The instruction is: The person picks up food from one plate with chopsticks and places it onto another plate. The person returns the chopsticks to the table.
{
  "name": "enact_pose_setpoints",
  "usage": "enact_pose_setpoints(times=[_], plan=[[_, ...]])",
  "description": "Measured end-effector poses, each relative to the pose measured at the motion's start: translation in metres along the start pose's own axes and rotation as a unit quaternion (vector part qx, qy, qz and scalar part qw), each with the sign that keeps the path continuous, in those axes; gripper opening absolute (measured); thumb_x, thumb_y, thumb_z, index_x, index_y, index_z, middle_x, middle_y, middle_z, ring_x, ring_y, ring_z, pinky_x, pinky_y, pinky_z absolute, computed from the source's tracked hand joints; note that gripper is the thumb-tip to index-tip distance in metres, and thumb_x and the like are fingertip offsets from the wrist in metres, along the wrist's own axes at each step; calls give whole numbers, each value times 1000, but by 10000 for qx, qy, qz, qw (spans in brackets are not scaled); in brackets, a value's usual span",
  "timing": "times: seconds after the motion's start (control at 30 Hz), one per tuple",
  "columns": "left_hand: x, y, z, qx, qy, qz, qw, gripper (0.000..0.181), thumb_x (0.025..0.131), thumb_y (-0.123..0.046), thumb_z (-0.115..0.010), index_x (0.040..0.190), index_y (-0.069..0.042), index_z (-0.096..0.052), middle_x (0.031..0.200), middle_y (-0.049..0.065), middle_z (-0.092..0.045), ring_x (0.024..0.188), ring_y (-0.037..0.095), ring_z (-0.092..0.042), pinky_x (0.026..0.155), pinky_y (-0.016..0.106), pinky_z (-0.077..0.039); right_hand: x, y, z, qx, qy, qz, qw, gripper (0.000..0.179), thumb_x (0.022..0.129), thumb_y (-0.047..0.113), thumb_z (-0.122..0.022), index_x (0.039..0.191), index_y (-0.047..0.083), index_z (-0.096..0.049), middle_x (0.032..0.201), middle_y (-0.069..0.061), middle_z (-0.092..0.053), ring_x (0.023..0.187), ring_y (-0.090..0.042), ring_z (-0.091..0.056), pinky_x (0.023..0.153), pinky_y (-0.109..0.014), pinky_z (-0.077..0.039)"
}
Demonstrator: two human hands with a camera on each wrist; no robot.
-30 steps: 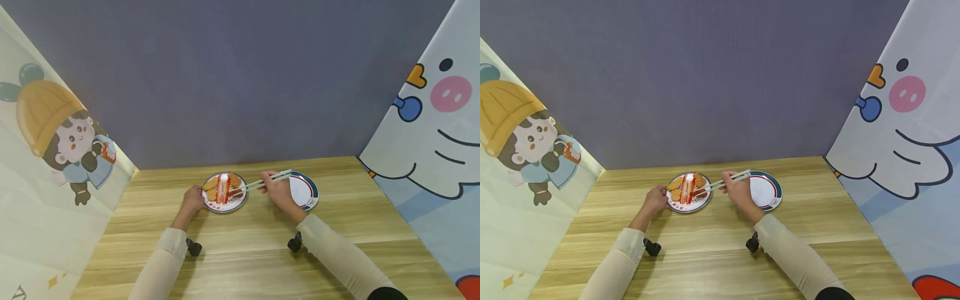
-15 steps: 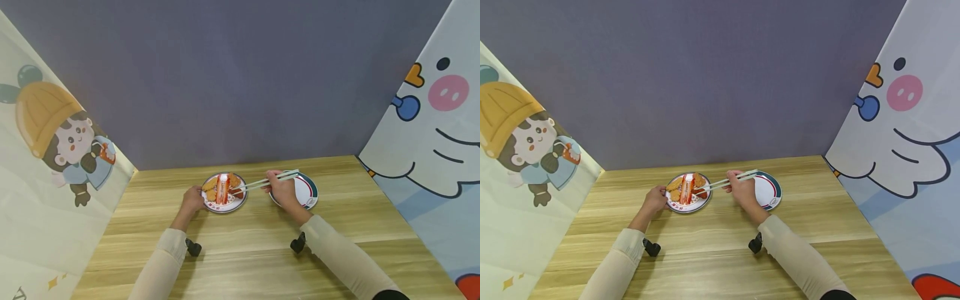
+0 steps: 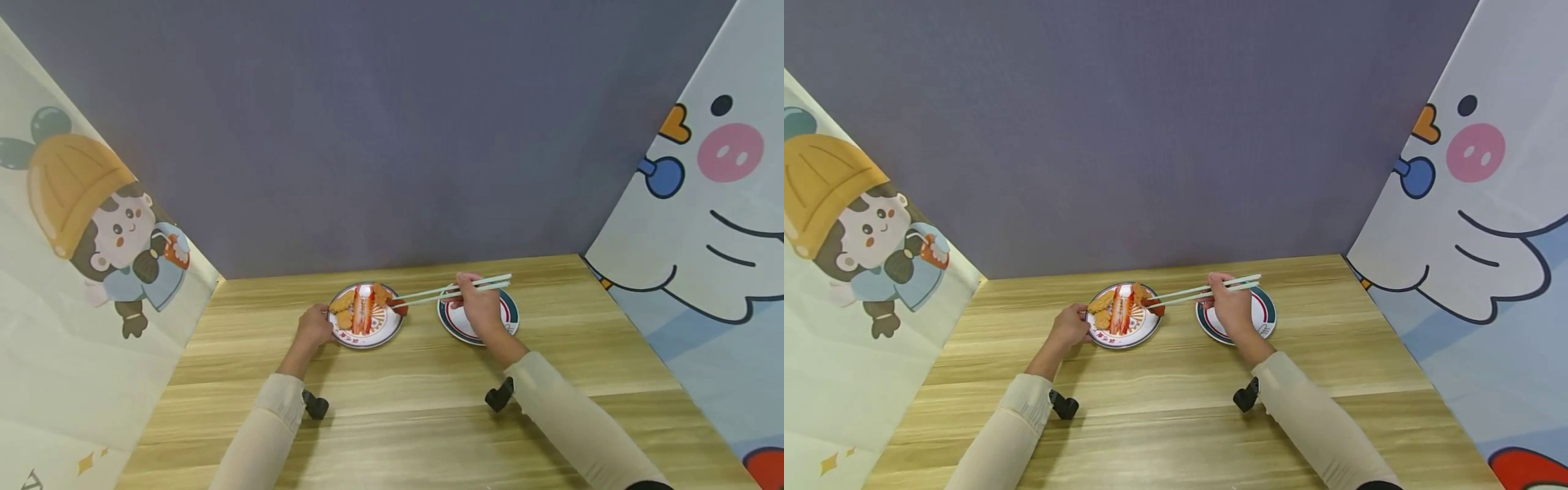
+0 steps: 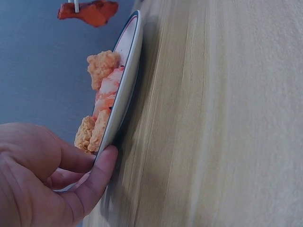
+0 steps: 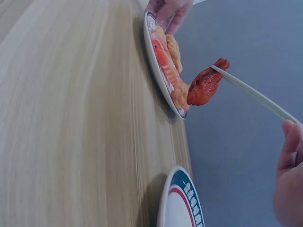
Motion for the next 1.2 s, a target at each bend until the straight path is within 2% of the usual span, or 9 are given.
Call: enact_pose_setpoints(times=[0.13, 0.27, 0.5, 0.73, 0.93, 1.2], plan=[[1, 0, -1, -81, -9, -8, 10000, 61, 85, 12, -55, 146, 7, -46, 132, 33, -60, 97, 33, -71, 60, 23, -64, 3, 1, 12, -60, -134, -37, 9999, 29, 103, 24, -60, 101, -4, -67, 74, -4, -74, 55, -13, -70, 49, -23, -61], [1, 0, -1, -116, -8, -13, 9999, 63, 84, 13, -56, 145, 7, -47, 131, 33, -61, 95, 32, -71, 59, 24, -65, 5, 3, 22, 219, -220, 110, 9995, 25, 103, 20, -59, 98, -3, -66, 74, -8, -75, 55, -11, -70, 46, -22, -60], [0, 0, -1, -232, 15, -29, 9997, 64, 82, 14, -56, 145, 8, -46, 130, 34, -60, 88, 29, -70, 59, 24, -65, 6, 4, 40, 576, -377, 217, 9974, 20, 104, 16, -58, 91, 2, -65, 68, 1, -72, 53, -10, -70, 43, -21, -59], [-1, 3, 1, -354, 6, -85, 9993, 62, 84, 13, -57, 145, 8, -47, 130, 34, -60, 80, 25, -70, 58, 24, -65, 4, 6, 55, 724, -669, 65, 9951, 19, 103, 16, -58, 88, 11, -68, 69, 2, -73, 50, -9, -68, 43, -19, -58], [1, 8, 3, -944, 186, 53, 9953, 58, 89, 11, -59, 145, 7, -47, 128, 33, -57, 86, 28, -70, 64, 27, -68, 3, 5, 69, 940, -939, -197, 9909, 18, 104, 18, -58, 89, 11, -65, 65, 1, -73, 49, -8, -67, 43, -18, -58], [4, 12, 6, -1671, 459, 334, 9843, 57, 92, 13, -59, 147, 5, -46, 122, 22, -55, 77, 17, -64, 74, 32, -69, 4, 1, 86, 1075, -1258, -257, 9859, 17, 104, 14, -57, 89, 12, -65, 64, 3, -71, 52, -9, -70, 44, -19, -59]])
Point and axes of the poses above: each hand's wrist, its own x-axis towards the middle knuckle, its own z-axis out of the back of the hand, y = z × x, the point moved 2 cm from there along x, towards the middle knuckle
